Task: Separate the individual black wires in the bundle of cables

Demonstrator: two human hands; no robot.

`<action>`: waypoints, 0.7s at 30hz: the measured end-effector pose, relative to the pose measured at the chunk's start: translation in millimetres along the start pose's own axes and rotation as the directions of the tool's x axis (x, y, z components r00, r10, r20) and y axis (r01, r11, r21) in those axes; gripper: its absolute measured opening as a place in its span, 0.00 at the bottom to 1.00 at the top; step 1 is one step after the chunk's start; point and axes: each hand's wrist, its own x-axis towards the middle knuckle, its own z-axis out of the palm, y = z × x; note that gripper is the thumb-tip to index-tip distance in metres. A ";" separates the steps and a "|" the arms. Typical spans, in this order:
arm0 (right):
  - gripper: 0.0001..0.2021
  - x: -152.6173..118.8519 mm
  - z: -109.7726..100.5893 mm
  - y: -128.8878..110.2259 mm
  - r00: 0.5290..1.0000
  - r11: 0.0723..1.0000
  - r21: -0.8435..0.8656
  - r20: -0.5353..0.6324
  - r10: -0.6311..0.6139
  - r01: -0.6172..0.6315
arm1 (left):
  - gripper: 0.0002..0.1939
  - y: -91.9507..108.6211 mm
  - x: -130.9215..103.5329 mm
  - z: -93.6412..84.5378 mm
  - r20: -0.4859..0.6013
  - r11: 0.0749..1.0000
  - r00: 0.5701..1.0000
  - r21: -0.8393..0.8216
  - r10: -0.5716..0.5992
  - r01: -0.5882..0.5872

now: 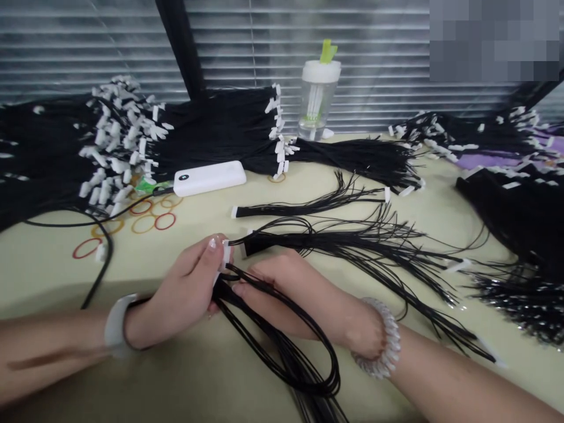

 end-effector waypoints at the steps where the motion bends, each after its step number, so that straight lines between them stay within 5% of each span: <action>1: 0.15 -0.4 1.5 0.8 1.000 1.000 -0.012 0.003 0.004 -0.004 | 0.17 0.1 0.1 0.3 -0.001 1.000 1.000 0.003 0.005 -0.005; 14: 0.12 2.8 4.2 2.7 0.992 0.982 0.176 0.092 -0.086 0.068 | 0.18 -1.9 -0.6 1.2 0.002 1.000 1.000 0.010 0.010 -0.010; 18: 0.10 1.2 4.2 -0.6 0.997 0.992 0.106 0.036 -0.069 0.065 | 0.18 -1.9 -0.6 1.2 0.022 1.000 1.000 0.003 0.006 -0.007; 21: 0.10 -2.5 -3.3 8.3 0.993 0.999 0.026 0.112 -0.025 0.023 | 0.18 -1.7 -0.1 0.8 0.025 1.000 1.000 -0.004 -0.001 0.001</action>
